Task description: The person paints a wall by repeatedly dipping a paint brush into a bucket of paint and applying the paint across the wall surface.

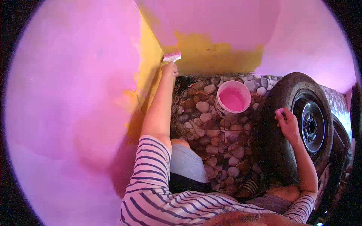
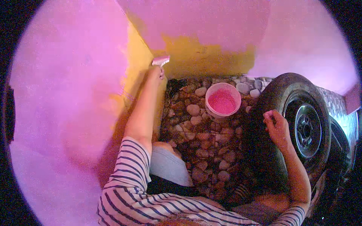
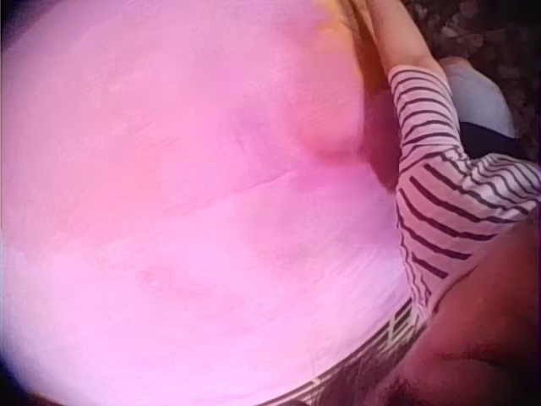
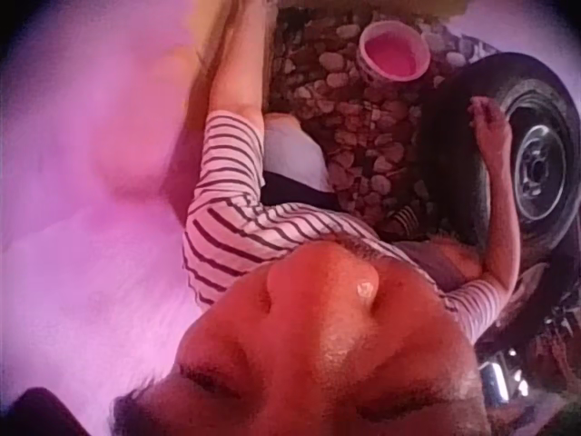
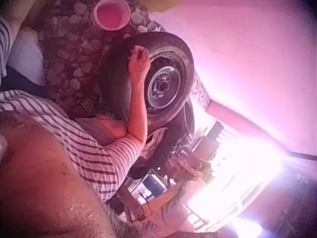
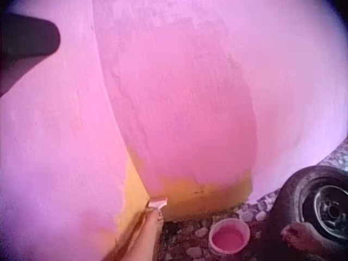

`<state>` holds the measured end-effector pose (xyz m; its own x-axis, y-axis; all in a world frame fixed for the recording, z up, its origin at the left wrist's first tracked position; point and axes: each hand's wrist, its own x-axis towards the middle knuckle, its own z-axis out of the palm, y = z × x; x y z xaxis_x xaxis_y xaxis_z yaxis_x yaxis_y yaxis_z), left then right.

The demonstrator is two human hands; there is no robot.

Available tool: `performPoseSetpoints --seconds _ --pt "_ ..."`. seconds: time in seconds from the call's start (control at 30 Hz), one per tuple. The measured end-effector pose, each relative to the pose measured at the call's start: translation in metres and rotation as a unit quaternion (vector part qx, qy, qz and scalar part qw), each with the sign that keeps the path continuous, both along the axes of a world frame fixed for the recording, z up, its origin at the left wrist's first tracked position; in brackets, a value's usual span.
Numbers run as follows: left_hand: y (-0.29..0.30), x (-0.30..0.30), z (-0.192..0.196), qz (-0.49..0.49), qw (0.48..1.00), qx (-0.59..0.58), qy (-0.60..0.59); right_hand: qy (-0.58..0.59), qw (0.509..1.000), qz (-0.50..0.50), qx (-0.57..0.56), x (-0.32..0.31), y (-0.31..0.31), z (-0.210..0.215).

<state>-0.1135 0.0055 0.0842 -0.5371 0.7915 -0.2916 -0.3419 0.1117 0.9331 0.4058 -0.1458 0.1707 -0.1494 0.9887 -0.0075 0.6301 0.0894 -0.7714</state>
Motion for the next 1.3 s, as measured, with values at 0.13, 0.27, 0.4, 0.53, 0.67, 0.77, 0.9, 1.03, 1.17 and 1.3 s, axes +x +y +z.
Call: performPoseSetpoints --seconds 0.13,0.27,0.4,0.53,0.67,0.77,0.9,1.03,1.17,1.3 --pt "0.021 -0.062 -0.006 -0.007 1.0 -0.023 0.008 0.028 0.999 0.02 -0.006 -0.016 -0.002 0.004" --pt "0.041 -0.039 0.027 -0.081 0.994 -0.011 0.074 0.008 1.0 0.016 -0.003 -0.003 -0.002 0.0" --pt "0.042 -0.038 0.118 -0.035 0.99 0.061 0.122 0.003 1.0 0.013 -0.002 -0.005 -0.005 0.0" --pt "0.0 -0.005 0.163 -0.018 0.986 0.104 0.126 -0.019 1.0 0.001 -0.014 0.001 -0.006 0.005" --pt "0.001 -0.017 0.086 -0.003 0.996 0.05 0.069 -0.006 1.0 0.014 0.001 -0.009 -0.003 0.0" --pt "0.021 -0.042 0.033 0.021 1.0 -0.004 -0.005 0.015 1.0 0.021 0.011 -0.008 0.0 -0.004" --pt "0.025 -0.034 0.045 0.026 0.994 -0.034 0.102 0.002 0.999 0.032 0.011 -0.005 0.0 -0.001" --pt "0.028 -0.046 0.131 -0.022 0.988 0.031 0.148 0.008 1.0 0.01 -0.004 -0.007 -0.001 0.002" --pt "0.014 -0.035 0.217 0.052 0.913 0.104 0.392 -0.026 1.0 0.001 -0.007 -0.001 0.001 0.001" --pt "0.014 -0.067 0.286 0.167 0.74 0.037 0.65 -0.013 1.0 0.017 0.01 -0.012 -0.002 -0.002"
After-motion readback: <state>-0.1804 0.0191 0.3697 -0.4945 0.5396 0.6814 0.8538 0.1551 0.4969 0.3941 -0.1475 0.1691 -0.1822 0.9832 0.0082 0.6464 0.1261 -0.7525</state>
